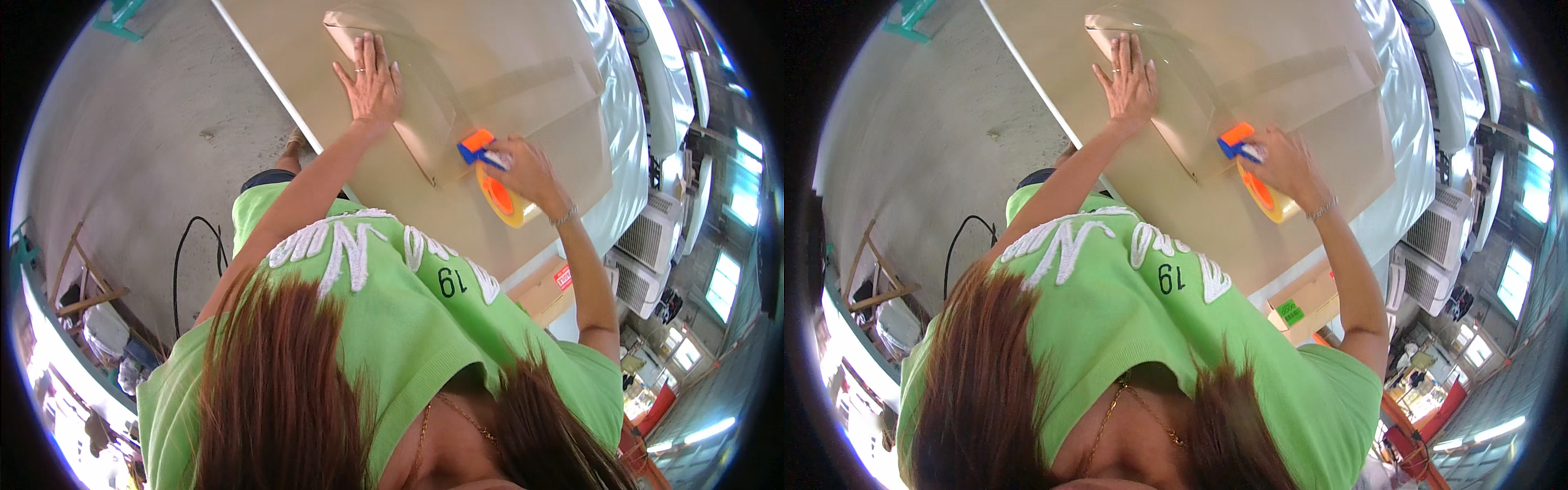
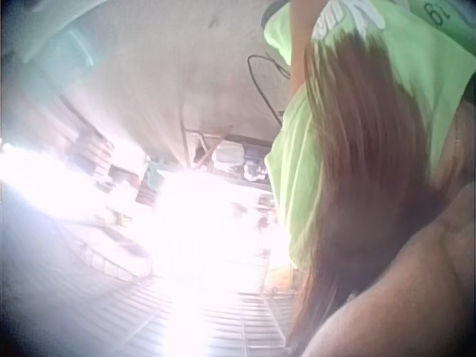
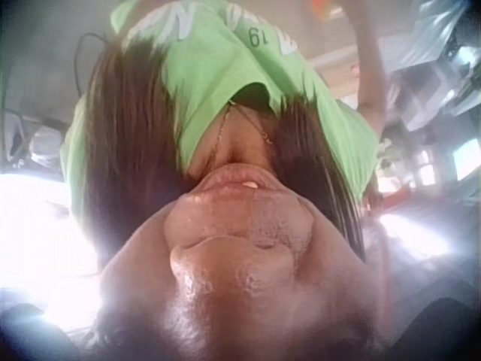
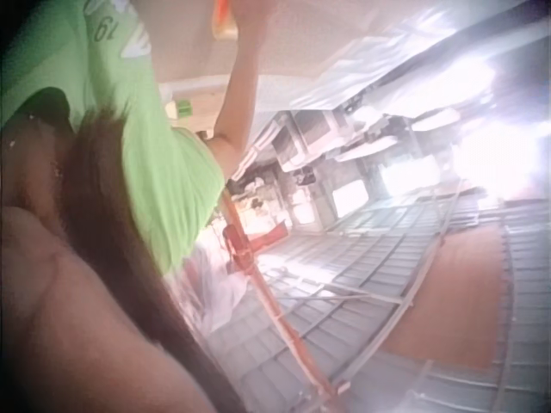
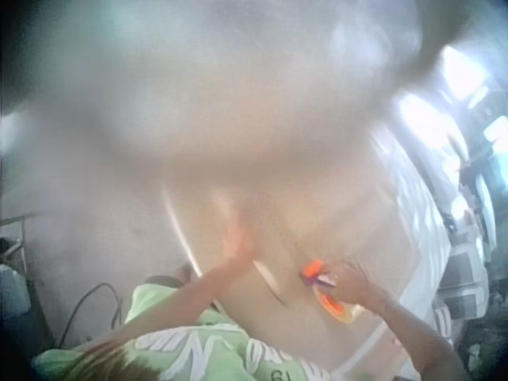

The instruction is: The person wraps two square items in brown paper by folding the paper around the edges and securing it with tape from a dispenser, handling each item one at a time.

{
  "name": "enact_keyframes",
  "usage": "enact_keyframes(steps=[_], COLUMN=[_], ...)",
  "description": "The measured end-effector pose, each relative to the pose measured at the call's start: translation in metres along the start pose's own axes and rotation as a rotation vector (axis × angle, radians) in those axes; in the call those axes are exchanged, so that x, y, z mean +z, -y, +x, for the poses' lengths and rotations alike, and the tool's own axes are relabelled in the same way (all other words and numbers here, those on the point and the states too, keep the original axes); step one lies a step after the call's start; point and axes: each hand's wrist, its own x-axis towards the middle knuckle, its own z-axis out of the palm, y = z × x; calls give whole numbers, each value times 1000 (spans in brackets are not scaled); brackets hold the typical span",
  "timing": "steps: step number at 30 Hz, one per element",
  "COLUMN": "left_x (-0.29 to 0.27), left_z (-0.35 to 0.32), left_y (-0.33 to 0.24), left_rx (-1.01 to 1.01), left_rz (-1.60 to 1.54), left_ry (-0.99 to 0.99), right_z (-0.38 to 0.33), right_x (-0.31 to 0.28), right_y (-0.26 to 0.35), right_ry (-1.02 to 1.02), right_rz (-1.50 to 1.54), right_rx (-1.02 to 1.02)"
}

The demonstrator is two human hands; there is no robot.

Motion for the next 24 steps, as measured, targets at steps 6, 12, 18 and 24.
enact_keyframes(steps=[6,12,18,24], left_x=[5,-8,14,17], left_z=[2,-15,-62,-64], left_y=[5,-38,-59,-52], left_rx=[29,444,832,836], left_rz=[64,592,215,183], left_ry=[5,401,524,495], right_z=[-40,-42,-56,-78], right_x=[9,11,30,35], right_y=[-6,-11,-17,-16], right_ry=[37,28,-87,-86], right_rz=[76,49,83,98], right_rx=[134,125,73,110])
